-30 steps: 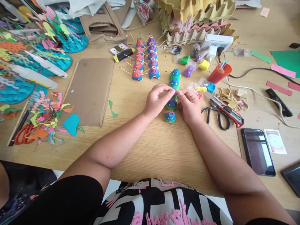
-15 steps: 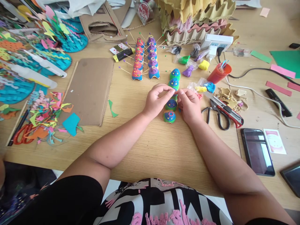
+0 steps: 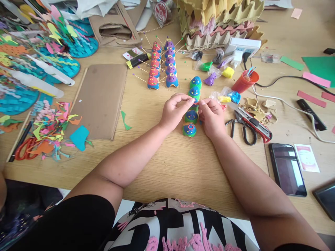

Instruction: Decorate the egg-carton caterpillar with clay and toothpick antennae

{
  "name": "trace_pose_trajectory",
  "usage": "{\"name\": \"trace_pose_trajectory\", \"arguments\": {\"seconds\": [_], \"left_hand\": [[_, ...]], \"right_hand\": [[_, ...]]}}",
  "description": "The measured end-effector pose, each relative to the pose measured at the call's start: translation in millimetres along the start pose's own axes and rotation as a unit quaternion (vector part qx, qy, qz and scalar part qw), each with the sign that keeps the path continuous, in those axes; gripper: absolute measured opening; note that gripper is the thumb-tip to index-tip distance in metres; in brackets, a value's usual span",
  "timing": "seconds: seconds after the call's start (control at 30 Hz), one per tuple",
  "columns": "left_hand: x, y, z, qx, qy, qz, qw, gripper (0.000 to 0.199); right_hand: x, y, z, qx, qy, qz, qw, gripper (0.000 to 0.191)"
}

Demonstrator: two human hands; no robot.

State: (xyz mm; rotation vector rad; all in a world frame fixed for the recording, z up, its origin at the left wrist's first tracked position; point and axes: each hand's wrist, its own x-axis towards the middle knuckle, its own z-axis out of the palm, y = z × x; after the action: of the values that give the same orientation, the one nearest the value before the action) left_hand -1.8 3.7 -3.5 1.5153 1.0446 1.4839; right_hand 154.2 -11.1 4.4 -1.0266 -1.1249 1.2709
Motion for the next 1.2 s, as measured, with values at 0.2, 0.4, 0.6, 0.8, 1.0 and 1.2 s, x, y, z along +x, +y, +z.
{"name": "trace_pose_trajectory", "arguments": {"seconds": [0.2, 0.4, 0.6, 0.8, 1.0, 1.2], "left_hand": [[-1.0, 4.6, -0.5, 0.016, -0.021, 0.002, 1.0, 0.015], [-0.3, 5.3, -2.8, 0.077, -0.032, 0.019, 0.996, 0.012], [-0.5, 3.2, -2.8, 0.094, -0.038, 0.055, 0.993, 0.014], [-0.2, 0.9, -3.9, 0.097, -0.06, 0.068, 0.991, 0.016], [0.6, -3.9, -5.8, 0.107, -0.075, 0.078, 0.988, 0.018], [0.0, -2.3, -6.1, 0.126, -0.064, 0.089, 0.986, 0.019]], "right_hand": [[-2.4, -4.0, 0.9, -0.008, 0.006, -0.008, 1.0, 0.039], [-4.9, -9.6, 2.0, -0.113, 0.005, -0.067, 0.991, 0.026], [-2.9, -7.6, 0.8, -0.146, -0.003, -0.065, 0.987, 0.021], [-3.0, -6.6, 1.5, -0.17, -0.012, -0.056, 0.984, 0.019], [-1.0, -4.0, 1.0, -0.192, -0.002, -0.06, 0.98, 0.019], [-0.4, -1.7, 1.0, -0.217, -0.001, -0.068, 0.974, 0.025]]}}
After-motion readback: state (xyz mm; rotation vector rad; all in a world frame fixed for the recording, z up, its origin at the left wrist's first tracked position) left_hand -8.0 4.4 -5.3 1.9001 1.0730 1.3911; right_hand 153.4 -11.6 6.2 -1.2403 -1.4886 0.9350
